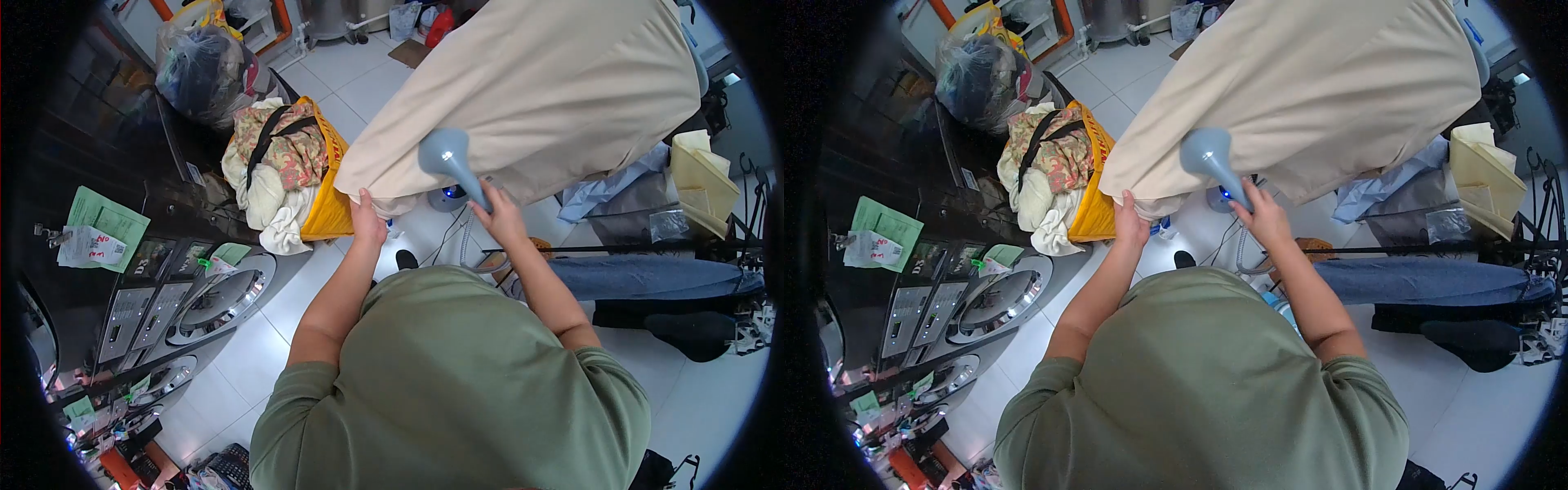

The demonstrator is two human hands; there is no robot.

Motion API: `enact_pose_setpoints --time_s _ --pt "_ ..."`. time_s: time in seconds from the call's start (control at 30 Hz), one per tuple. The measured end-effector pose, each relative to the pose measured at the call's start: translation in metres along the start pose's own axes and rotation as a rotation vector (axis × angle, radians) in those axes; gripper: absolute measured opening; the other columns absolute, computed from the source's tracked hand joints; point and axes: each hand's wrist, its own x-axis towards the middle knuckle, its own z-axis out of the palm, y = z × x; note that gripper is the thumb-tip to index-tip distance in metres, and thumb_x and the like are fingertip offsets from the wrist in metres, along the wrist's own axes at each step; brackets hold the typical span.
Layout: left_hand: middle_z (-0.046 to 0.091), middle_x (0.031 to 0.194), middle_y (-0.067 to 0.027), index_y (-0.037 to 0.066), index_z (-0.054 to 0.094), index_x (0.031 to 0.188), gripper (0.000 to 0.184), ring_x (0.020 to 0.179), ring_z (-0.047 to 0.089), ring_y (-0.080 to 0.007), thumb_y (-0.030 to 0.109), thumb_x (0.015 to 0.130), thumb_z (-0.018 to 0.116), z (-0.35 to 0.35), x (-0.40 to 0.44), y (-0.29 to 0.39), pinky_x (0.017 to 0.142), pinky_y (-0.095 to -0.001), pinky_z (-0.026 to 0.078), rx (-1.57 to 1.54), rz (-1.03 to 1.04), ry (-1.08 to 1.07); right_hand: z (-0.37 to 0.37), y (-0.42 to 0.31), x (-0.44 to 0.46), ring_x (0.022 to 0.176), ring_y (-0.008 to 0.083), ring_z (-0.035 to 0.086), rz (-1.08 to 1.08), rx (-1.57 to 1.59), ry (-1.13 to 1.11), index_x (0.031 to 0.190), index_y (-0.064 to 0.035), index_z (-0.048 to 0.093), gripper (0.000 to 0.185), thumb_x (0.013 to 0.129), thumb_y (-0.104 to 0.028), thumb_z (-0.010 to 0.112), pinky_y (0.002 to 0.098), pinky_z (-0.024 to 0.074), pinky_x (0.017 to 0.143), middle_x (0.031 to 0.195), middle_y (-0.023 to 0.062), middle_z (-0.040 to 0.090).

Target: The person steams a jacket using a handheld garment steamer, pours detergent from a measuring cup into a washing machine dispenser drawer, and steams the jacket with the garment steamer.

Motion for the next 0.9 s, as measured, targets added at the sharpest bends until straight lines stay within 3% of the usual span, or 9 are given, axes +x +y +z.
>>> enact_pose_setpoints --time_s 0.27,0.37,0.5,0.7,0.9 --pt "0.037 0.156 -0.0076 0.024 0.023 0.153 0.052 0.139 0.043 -0.0316 0.031 0.107 0.045 0.003 -0.015 0.012 0.112 -0.0534 0.039 -0.043 -0.091 0.019 0.035 -0.036 -0.004 0.078 0.0391 0.067 -0.106 -0.005 -0.157 0.136 -0.0173 0.055 0.054 0.089 -0.040 0.070 0.0474 0.0566 0.069 0.098 0.0165 0.064" --pt "0.041 0.152 -0.0095 0.022 0.026 0.152 0.049 0.135 0.047 -0.0305 0.030 0.107 0.044 0.002 -0.016 0.016 0.107 -0.0516 0.044 -0.054 -0.057 0.029 0.027 -0.039 0.003 0.074 0.0392 0.067 -0.199 -0.055 -0.156 0.133 -0.0158 0.055 0.051 0.090 -0.041 0.068 0.0480 0.0565 0.066 0.095 0.0166 0.063" --pt "0.040 0.153 -0.0090 0.022 0.026 0.152 0.050 0.136 0.046 -0.0313 0.030 0.107 0.045 0.005 -0.018 0.023 0.108 -0.0530 0.043 0.002 -0.052 0.028 0.021 -0.030 0.012 0.074 0.0367 0.068 -0.181 -0.048 -0.034 0.135 -0.0163 0.055 0.053 0.090 -0.042 0.067 0.0471 0.0566 0.064 0.096 0.0148 0.063" --pt "0.038 0.155 -0.0100 0.022 0.025 0.153 0.050 0.137 0.045 -0.0325 0.029 0.107 0.044 0.000 -0.009 0.025 0.108 -0.0541 0.043 0.008 -0.041 -0.016 0.018 -0.015 0.000 0.072 0.0369 0.067 -0.178 -0.093 -0.084 0.136 -0.0170 0.055 0.053 0.090 -0.041 0.068 0.0479 0.0558 0.063 0.091 0.0136 0.062" --pt "0.040 0.153 -0.0120 0.016 0.026 0.154 0.051 0.136 0.046 -0.0314 0.026 0.107 0.044 -0.006 0.001 0.040 0.108 -0.0513 0.044 0.063 0.005 -0.013 -0.019 0.019 0.005 0.068 0.0356 0.066 -0.143 -0.176 0.153 0.133 -0.0183 0.059 0.052 0.088 -0.040 0.071 0.0460 0.0557 0.061 0.089 0.0119 0.061"
